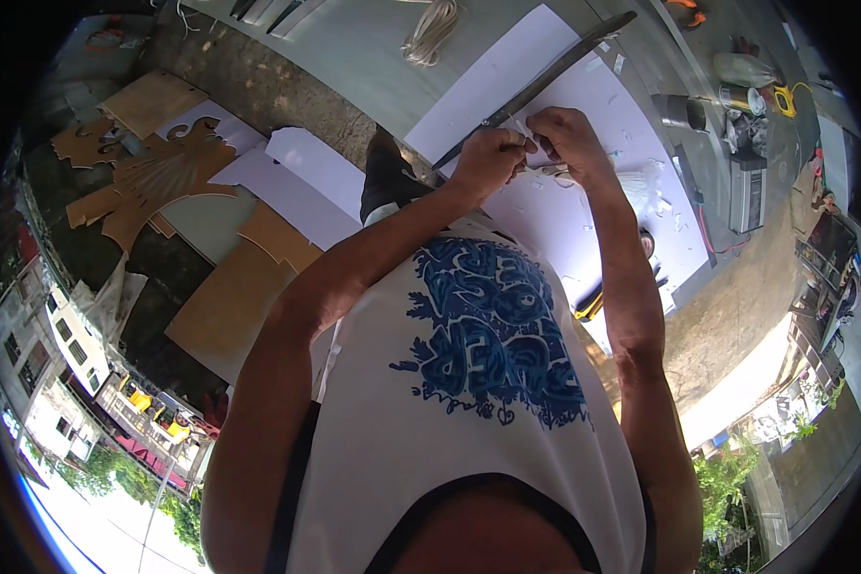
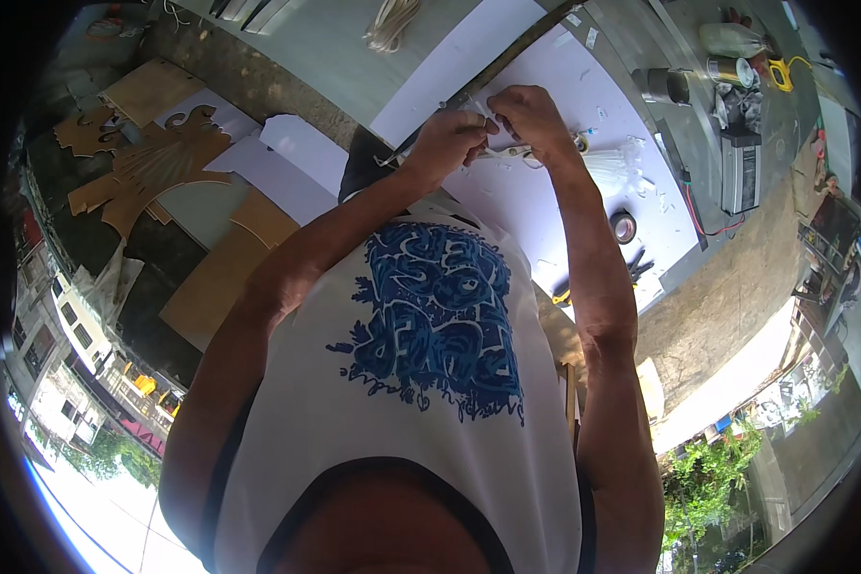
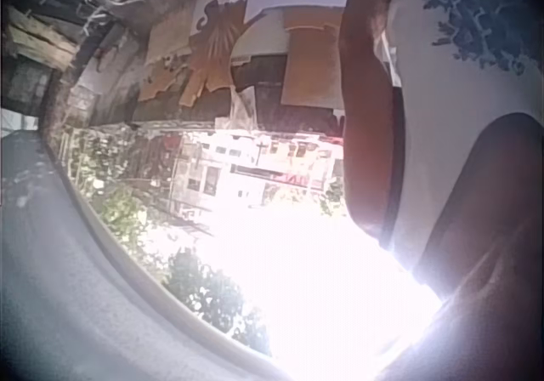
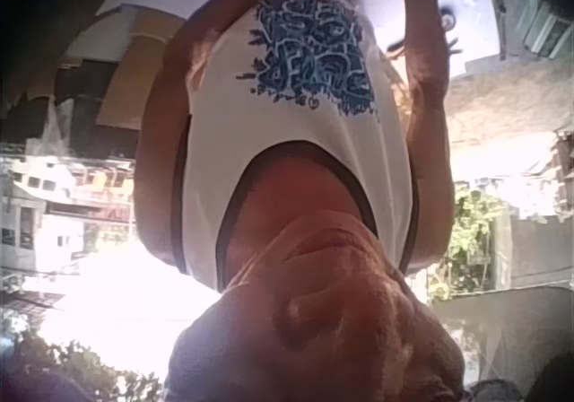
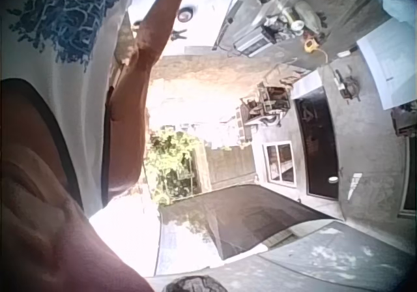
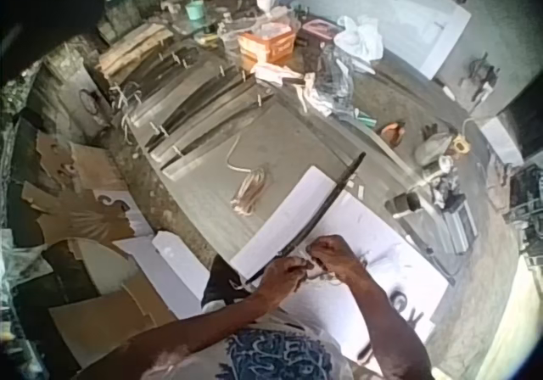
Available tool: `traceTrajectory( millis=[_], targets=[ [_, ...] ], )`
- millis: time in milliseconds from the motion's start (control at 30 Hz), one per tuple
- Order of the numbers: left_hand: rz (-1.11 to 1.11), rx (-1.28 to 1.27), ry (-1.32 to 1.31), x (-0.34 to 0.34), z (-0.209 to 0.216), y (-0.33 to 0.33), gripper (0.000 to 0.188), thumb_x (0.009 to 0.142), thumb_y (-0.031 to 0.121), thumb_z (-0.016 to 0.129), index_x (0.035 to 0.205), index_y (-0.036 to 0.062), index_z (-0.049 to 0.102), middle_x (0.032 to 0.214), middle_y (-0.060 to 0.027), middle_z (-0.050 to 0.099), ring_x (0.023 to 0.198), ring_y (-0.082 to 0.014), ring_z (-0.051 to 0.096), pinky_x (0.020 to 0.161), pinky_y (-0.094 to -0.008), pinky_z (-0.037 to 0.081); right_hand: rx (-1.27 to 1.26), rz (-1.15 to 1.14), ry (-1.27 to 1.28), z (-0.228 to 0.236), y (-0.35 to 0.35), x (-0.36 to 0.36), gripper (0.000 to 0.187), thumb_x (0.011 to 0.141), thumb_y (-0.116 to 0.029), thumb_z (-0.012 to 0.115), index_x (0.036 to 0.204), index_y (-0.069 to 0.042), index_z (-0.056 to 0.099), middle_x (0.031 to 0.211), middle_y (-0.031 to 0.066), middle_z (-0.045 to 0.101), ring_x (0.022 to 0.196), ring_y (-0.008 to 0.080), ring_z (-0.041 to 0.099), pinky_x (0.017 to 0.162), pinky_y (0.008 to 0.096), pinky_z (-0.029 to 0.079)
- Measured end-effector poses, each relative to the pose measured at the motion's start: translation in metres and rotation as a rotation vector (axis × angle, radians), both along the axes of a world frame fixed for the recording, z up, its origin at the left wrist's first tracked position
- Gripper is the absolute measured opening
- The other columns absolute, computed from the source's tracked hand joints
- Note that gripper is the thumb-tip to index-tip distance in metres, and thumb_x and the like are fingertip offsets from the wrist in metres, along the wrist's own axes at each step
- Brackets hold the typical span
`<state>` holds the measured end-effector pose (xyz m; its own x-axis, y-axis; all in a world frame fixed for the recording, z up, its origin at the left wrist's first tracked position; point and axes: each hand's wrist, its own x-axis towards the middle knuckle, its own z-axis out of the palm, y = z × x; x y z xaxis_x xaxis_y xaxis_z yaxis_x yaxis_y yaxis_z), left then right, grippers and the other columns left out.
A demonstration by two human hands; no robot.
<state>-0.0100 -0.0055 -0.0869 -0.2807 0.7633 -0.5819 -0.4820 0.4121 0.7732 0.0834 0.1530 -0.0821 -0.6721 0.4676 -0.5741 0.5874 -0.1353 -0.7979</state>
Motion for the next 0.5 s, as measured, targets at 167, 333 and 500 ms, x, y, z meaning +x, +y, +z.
traceTrajectory(
  millis=[167,333,500],
  targets=[
    [0.032,0.005,-0.042,-0.001,0.001,0.001,0.02,0.096,0.003,0.058,0.109,-0.0061,0.071,0.08,-0.0069,0.065,0.061,-0.0094,0.055,0.052,-0.0251,0.045,1.085,0.183,-0.292,-0.002,0.011,0.019,0.024,0.083,0.0,0.062,0.107,0.003,0.064,0.089,0.0224,0.069,0.081,0.0404,0.069,0.077,0.0492,0.055],
    [0.027,-0.029,-0.087,-0.003,0.013,0.005,0.022,0.094,0.011,0.066,0.107,-0.0046,0.073,0.08,-0.0064,0.068,0.062,-0.0095,0.057,0.052,-0.024,0.044,0.698,0.23,0.024,0.035,0.011,0.041,0.036,0.089,-0.01,0.066,0.122,0.0,0.055,0.104,0.0237,0.07,0.096,0.0412,0.069,0.084,0.0467,0.056],
    [-0.012,-0.038,-0.071,-0.009,0.021,0.009,0.025,0.092,0.02,0.071,0.103,-0.0017,0.075,0.082,-0.0077,0.072,0.061,-0.0106,0.059,0.052,-0.0236,0.044,0.567,0.346,0.121,0.053,-0.029,0.038,0.034,0.091,-0.019,0.071,0.117,-0.001,0.059,0.1,0.0213,0.073,0.087,0.0376,0.072,0.077,0.0424,0.057]
  ],
)
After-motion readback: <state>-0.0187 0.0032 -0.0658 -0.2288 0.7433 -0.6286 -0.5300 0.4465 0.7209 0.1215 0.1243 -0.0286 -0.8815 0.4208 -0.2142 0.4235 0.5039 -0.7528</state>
